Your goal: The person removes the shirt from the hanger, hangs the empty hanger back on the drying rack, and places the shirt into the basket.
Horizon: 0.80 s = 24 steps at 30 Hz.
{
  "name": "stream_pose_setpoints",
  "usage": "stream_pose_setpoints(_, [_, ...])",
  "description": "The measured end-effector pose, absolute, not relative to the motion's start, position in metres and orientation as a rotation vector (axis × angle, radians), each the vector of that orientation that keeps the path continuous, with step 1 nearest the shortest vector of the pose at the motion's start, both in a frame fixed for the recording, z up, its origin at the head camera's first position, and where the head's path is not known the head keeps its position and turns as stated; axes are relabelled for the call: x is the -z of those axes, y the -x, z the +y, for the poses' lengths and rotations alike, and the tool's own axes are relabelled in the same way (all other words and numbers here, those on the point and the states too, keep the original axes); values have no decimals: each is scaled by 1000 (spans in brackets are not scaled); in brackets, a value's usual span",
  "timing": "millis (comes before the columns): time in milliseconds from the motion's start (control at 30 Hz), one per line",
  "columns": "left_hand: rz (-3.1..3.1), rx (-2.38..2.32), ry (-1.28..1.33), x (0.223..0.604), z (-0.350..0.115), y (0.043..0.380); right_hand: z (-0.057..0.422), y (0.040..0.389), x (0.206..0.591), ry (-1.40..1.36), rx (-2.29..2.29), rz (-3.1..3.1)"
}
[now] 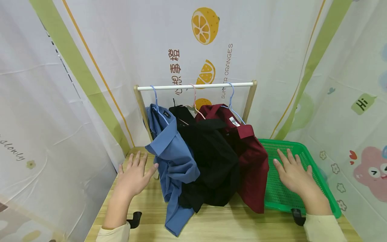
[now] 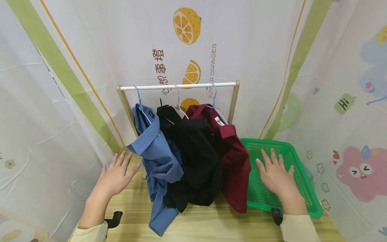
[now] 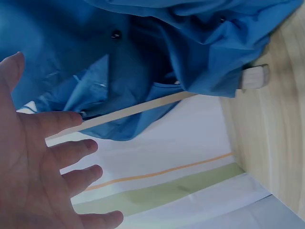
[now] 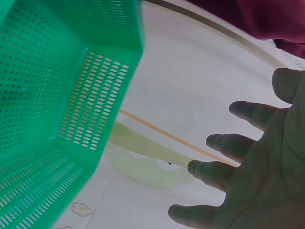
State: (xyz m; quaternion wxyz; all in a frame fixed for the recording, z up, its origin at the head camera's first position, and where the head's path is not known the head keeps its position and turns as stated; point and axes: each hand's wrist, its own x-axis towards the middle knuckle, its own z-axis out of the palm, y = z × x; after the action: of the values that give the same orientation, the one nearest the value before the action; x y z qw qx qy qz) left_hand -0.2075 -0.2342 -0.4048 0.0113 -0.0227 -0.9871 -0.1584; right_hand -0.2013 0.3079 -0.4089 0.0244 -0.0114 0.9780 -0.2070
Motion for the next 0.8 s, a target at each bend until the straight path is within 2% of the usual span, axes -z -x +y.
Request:
stream_pose_setpoints(333, [-3037, 432, 90, 386, -216, 184, 287, 179, 392, 60, 702, 3084])
stream_pose_setpoints(800, [-3015, 450, 61, 379, -197, 162, 258, 148, 381, 97, 900, 3168])
